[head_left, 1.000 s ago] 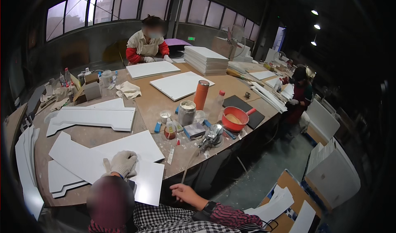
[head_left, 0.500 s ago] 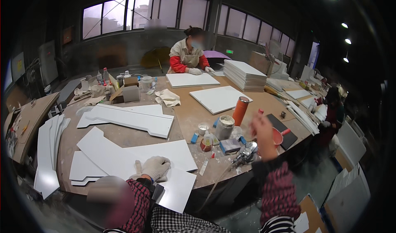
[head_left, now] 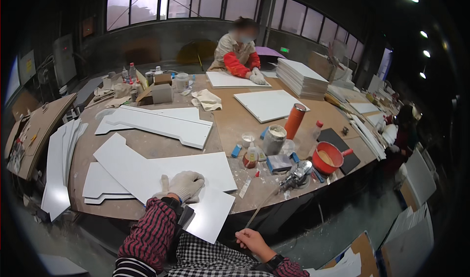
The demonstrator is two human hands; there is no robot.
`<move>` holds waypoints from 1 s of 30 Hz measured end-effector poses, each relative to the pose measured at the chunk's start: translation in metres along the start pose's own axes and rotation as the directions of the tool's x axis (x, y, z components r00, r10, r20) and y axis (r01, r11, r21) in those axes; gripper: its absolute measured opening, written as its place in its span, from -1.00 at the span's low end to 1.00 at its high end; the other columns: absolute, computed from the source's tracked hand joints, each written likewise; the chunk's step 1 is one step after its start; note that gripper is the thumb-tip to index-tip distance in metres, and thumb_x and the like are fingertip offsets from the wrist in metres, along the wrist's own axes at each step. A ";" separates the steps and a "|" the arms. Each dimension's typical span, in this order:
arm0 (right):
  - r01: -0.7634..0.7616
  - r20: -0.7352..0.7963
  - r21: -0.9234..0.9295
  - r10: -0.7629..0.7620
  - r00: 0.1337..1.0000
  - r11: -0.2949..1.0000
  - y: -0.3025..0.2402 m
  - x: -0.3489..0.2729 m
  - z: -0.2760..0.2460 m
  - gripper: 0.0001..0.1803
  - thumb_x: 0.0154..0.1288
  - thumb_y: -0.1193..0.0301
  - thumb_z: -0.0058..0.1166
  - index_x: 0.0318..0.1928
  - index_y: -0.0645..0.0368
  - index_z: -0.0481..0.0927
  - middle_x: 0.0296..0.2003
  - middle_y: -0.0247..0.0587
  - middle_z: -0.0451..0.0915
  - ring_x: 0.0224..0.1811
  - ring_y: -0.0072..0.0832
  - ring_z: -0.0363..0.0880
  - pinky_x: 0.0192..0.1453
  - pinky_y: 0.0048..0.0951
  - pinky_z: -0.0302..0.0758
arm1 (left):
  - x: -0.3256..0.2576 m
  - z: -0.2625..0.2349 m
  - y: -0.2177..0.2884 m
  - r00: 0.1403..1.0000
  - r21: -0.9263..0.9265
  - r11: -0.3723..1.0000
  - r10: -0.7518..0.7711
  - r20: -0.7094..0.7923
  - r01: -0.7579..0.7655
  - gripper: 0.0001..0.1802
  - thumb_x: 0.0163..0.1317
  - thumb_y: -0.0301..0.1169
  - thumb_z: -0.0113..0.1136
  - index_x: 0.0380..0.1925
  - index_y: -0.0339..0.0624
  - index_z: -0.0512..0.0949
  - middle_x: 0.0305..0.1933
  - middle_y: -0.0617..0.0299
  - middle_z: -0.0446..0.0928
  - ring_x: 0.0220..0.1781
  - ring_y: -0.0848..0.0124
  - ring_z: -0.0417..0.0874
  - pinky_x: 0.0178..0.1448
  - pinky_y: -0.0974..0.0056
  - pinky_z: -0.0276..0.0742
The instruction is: The recorder applies glue from a bottle to the edges of white panels and joins them together on a workbench.
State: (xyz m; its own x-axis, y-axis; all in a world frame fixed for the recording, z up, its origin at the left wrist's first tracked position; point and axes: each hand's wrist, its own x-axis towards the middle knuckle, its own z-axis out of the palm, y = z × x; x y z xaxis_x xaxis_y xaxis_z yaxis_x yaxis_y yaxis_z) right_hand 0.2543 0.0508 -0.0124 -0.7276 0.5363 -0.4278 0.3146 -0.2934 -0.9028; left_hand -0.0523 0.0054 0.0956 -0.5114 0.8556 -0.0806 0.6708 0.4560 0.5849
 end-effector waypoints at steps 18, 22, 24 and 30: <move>-0.079 0.112 0.056 0.072 0.991 0.995 0.004 -0.006 0.010 -0.79 0.45 0.34 0.04 -0.11 0.24 0.56 -0.35 -0.35 0.59 -0.44 -0.69 0.47 -0.35 -0.66 0.43 | -0.060 -0.038 -0.002 0.988 -0.333 0.943 -0.065 -0.139 0.016 -0.49 0.06 -0.20 0.28 0.05 -0.12 0.59 0.00 0.00 0.57 0.01 0.13 0.55 0.12 0.11 0.48; -0.071 0.122 0.032 0.067 0.990 0.997 0.004 -0.007 0.008 -0.77 0.42 0.31 0.08 -0.15 0.24 0.58 -0.37 -0.37 0.61 -0.45 -0.70 0.48 -0.36 -0.65 0.43 | -0.086 -0.036 -0.031 0.918 0.413 0.846 0.393 -0.060 -0.336 -0.55 0.02 -0.21 0.25 -0.01 0.08 0.66 -0.22 0.04 0.61 0.04 0.12 0.45 0.12 0.06 0.48; -0.004 0.164 -0.032 0.009 0.986 0.999 0.002 -0.009 0.009 -0.79 0.41 0.33 0.09 -0.18 0.26 0.57 -0.37 -0.33 0.62 -0.44 -0.68 0.51 -0.33 -0.62 0.47 | -0.092 -0.034 -0.032 0.947 0.294 0.914 0.313 -0.069 -0.281 -0.61 0.07 -0.25 0.20 -0.04 0.11 0.68 -0.28 0.08 0.61 0.01 0.13 0.47 0.11 0.07 0.48; 0.153 0.099 -0.097 -0.143 0.985 0.983 -0.055 -0.022 0.016 -0.67 0.29 0.50 0.16 0.05 0.28 0.50 -0.20 -0.20 0.63 -0.35 -0.59 0.59 -0.31 -0.60 0.51 | -0.114 -0.018 0.001 0.998 -0.878 0.478 -0.058 -0.012 0.018 -0.60 0.37 -0.28 0.08 0.10 -0.30 0.47 0.04 0.23 0.50 -0.05 0.48 0.51 -0.05 0.36 0.56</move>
State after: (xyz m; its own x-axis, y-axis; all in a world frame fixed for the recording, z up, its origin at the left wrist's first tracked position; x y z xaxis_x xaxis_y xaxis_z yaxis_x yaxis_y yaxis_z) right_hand 0.2431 0.0426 0.0477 -0.8219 0.4918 -0.2873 0.2570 -0.1299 -0.9576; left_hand -0.0034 -0.0959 0.1197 -0.5555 0.8248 -0.1050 -0.1598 0.0180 0.9870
